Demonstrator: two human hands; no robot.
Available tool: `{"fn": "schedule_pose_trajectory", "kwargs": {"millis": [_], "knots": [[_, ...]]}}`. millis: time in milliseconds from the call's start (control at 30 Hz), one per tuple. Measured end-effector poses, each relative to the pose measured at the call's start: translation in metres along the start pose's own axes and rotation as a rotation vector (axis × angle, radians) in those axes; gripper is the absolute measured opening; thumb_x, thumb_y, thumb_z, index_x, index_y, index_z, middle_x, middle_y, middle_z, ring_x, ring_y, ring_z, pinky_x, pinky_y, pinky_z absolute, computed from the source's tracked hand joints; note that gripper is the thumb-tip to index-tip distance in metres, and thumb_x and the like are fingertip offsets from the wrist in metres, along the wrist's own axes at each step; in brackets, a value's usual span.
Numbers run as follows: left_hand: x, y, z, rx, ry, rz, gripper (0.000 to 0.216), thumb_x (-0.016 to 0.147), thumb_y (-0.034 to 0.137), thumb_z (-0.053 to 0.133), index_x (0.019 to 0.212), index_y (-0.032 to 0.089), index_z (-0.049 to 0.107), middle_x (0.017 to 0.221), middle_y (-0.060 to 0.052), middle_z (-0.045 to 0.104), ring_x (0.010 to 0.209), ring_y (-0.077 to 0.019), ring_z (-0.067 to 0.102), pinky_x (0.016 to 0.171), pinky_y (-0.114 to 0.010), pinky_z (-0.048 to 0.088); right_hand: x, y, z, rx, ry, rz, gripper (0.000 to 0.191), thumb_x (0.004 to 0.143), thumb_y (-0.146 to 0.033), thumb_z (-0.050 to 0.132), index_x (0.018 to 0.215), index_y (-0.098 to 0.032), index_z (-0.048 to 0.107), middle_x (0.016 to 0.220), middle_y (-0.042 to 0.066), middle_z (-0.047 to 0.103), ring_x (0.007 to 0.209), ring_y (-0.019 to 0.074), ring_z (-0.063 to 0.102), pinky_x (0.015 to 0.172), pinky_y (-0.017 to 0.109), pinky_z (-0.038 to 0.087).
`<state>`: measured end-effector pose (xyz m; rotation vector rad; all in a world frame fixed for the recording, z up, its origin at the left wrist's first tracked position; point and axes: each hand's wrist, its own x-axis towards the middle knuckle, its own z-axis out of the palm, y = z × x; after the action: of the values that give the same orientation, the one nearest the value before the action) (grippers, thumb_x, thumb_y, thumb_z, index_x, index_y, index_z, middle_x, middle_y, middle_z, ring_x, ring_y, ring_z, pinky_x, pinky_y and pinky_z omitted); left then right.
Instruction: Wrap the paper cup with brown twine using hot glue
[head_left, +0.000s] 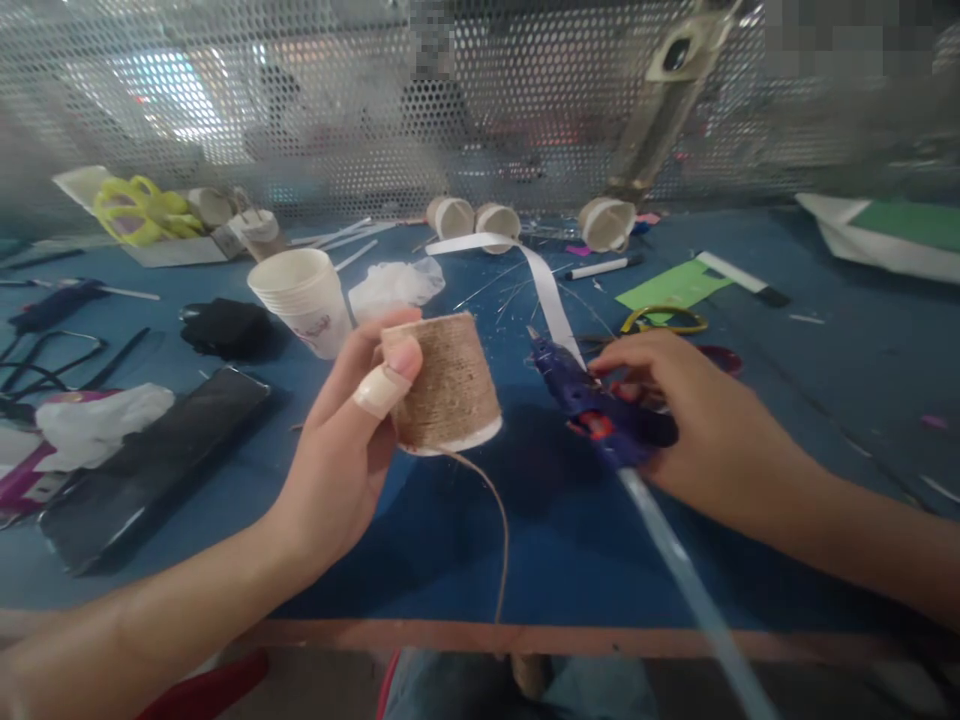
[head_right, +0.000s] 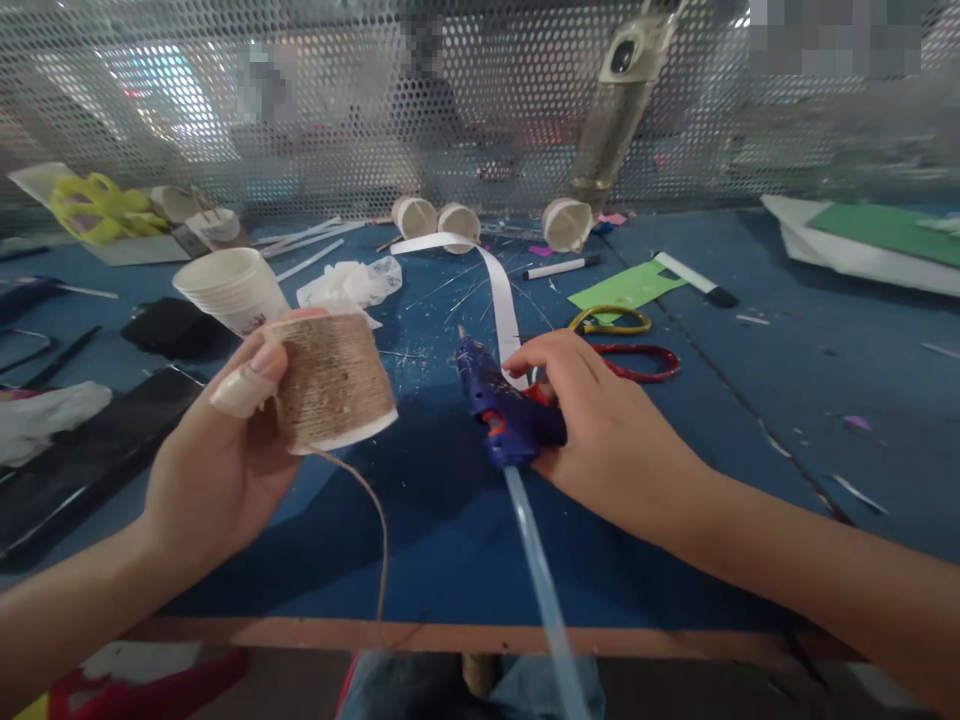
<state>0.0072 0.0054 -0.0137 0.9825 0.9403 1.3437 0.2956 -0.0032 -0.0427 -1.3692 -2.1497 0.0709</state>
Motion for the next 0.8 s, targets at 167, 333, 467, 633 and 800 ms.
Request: {"fn": "schedule_pose_trajectory", "kwargs": {"millis": [167, 333, 467, 633, 800], "knots": [[0.0, 0.002, -0.004, 0.005, -0.073, -0.039, 0.037, 0.087, 0.046, 0.092, 0.117, 0.03, 0.078, 0.113, 0.001, 0.078, 0.105, -0.0192, 0.07, 0.077, -0.024, 0.054, 0.006, -0.002, 0.006, 0.017, -0.091, -0.069, 0.042, 0.095, -0.034, 0.068, 0.135, -0.022, 0.063, 0.131, 0.015, 0.073, 0.117, 0.0352, 0.072, 0.1, 0.055, 0.06], [0.001, -0.002, -0.003, 0.029, -0.135, -0.015, 0.035, 0.089, 0.043, 0.092, 0.118, 0.031, 0.076, 0.114, 0.004, 0.079, 0.102, -0.0139, 0.069, 0.083, -0.022, 0.055, 0.002, -0.032, -0.011, 0.243, -0.149, -0.169, 0.023, 0.102, -0.027, 0.065, 0.125, -0.027, 0.07, 0.122, 0.009, 0.079, 0.099, 0.0215, 0.075, 0.08, 0.034, 0.062], [-0.002, -0.005, -0.001, 0.062, -0.158, -0.024, 0.037, 0.089, 0.044, 0.092, 0.119, 0.032, 0.074, 0.112, 0.005, 0.076, 0.102, -0.0125, 0.068, 0.082, -0.02, 0.055, -0.001, -0.053, -0.022, 0.557, -0.451, 0.02, 0.033, 0.098, -0.032, 0.074, 0.13, -0.027, 0.076, 0.098, 0.003, 0.081, 0.077, 0.0156, 0.07, 0.069, 0.028, 0.059], [-0.004, -0.004, 0.0, 0.093, -0.181, -0.041, 0.039, 0.089, 0.042, 0.093, 0.121, 0.033, 0.072, 0.112, 0.004, 0.076, 0.101, -0.0118, 0.069, 0.08, -0.018, 0.056, 0.0, -0.052, -0.018, 1.056, -0.734, 0.311, 0.057, 0.1, -0.062, 0.073, 0.139, -0.021, 0.074, 0.103, 0.009, 0.084, 0.089, 0.0188, 0.075, 0.081, 0.034, 0.06], [-0.006, -0.005, 0.003, 0.11, -0.228, -0.033, 0.041, 0.088, 0.04, 0.094, 0.121, 0.031, 0.071, 0.112, 0.003, 0.078, 0.103, -0.0138, 0.072, 0.081, -0.019, 0.057, 0.001, -0.049, -0.018, 1.162, -0.828, 0.306, 0.055, 0.106, -0.065, 0.064, 0.114, -0.013, 0.08, 0.068, -0.001, 0.064, 0.061, 0.0099, 0.054, 0.056, 0.023, 0.04]]}}
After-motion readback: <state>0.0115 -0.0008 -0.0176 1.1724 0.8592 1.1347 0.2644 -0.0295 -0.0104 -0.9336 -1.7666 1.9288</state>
